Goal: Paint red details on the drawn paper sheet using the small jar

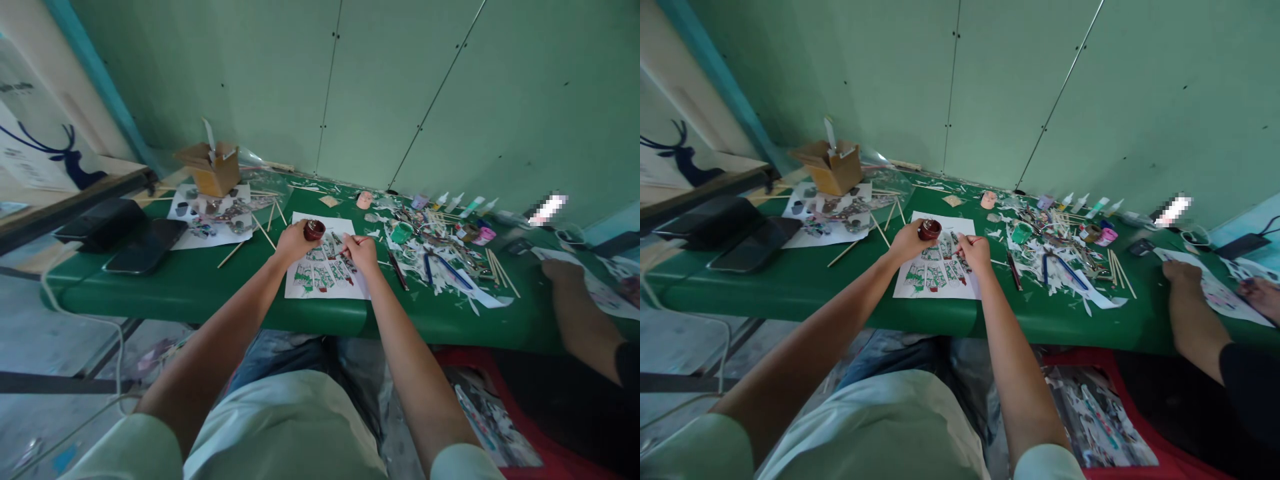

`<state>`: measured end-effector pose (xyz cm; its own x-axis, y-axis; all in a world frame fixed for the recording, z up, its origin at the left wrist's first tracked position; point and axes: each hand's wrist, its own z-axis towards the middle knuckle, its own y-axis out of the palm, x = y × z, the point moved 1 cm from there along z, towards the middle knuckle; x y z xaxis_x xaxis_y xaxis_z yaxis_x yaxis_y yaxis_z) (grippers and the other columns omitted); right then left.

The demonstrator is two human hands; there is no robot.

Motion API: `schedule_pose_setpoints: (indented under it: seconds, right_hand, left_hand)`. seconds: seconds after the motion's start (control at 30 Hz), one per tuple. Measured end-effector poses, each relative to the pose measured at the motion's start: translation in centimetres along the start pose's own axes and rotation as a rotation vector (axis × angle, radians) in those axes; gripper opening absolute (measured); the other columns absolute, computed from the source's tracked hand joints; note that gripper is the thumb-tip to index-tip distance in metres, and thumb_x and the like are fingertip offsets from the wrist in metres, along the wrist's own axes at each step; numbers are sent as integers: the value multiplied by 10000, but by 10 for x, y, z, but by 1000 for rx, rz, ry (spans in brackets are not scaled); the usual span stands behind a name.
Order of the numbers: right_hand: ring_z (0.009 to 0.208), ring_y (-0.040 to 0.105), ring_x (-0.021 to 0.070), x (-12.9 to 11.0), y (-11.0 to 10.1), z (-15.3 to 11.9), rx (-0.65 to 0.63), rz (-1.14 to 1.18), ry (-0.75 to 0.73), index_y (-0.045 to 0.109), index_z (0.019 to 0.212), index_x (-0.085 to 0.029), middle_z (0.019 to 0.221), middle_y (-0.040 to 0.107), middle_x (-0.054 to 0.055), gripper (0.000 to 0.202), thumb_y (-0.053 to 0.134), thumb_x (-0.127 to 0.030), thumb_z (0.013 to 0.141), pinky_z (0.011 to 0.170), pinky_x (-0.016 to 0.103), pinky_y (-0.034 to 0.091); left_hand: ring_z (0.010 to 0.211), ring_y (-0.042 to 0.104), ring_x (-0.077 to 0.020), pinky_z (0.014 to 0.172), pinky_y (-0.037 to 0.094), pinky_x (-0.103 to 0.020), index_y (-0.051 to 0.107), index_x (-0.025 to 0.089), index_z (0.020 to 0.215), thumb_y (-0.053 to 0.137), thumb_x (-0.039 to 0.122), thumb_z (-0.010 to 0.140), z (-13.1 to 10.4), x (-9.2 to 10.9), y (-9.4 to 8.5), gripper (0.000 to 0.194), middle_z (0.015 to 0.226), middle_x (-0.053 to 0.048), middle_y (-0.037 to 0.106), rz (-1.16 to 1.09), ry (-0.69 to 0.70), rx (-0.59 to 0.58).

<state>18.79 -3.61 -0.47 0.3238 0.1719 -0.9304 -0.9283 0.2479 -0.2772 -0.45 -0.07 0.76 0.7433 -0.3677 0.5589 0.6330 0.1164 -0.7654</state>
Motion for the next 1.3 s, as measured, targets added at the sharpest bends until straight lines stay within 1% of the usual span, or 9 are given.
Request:
schedule_pose_setpoints:
  seconds: [0.2,0.33,0.4,0.6,0.73,0.87,1.07,1.17,1.3]
  right_hand:
    - [333,418,84,0,0,0,-5,-24,-10,556,500,-175,388,499,-10,441,534,-551,729,382,210,318]
    - [344,425,89,-1,-1,0,41,-19,-1,551,510,-179,403,510,-5,441,514,-555,737,396,217,333]
    - [346,424,90,-2,-1,1,60,-10,1,546,506,-180,405,512,-3,441,507,-549,744,399,219,337]
    - [320,395,83,1,-1,1,46,-36,-23,557,501,-175,373,484,-21,420,531,-521,738,375,218,299]
    - [326,391,79,0,-2,1,83,-55,-41,556,499,-172,377,486,-22,412,521,-493,754,389,215,317]
    - [338,398,81,-1,-3,1,62,-58,-47,556,501,-174,385,489,-23,421,508,-501,761,395,217,321]
    - [346,399,82,-2,-4,1,98,-64,-46,553,498,-172,388,487,-17,411,510,-484,762,407,216,338]
    - [358,413,85,-3,-4,1,91,-47,-25,552,500,-173,402,500,-9,413,507,-490,761,407,214,342]
    - [337,383,84,-3,-4,1,94,-82,-30,545,479,-176,370,467,-23,398,508,-456,760,405,223,330]
  left_hand:
    - [927,573,-270,723,422,-344,506,203,1105,651,485,629,0,-1,0,571,1015,-93,622,-1,11,4]
    - [944,570,-274,734,420,-347,502,206,1117,652,471,634,0,0,0,571,1025,-95,620,-2,10,-2]
    - [951,567,-277,740,418,-352,499,205,1127,653,466,633,0,0,0,579,1022,-99,619,-6,8,-5]
    - [945,565,-278,737,417,-351,506,208,1111,656,468,625,0,0,0,572,1014,-95,619,0,-8,-4]
    - [931,571,-275,729,420,-350,508,202,1107,653,468,626,0,1,-1,569,1009,-96,622,-3,-2,-5]
    - [936,571,-276,729,421,-349,508,207,1102,654,473,626,0,2,-1,565,1016,-93,621,-2,-3,-5]
    - [925,570,-271,725,423,-351,510,204,1086,648,465,630,0,2,-2,543,1008,-93,621,2,-2,-8]
    - [940,564,-277,733,422,-358,504,203,1101,648,459,633,0,2,-2,553,1021,-101,615,-3,-7,-18]
    - [937,567,-277,727,422,-352,507,203,1096,651,462,630,0,1,-1,552,1016,-98,619,-3,-4,-14]
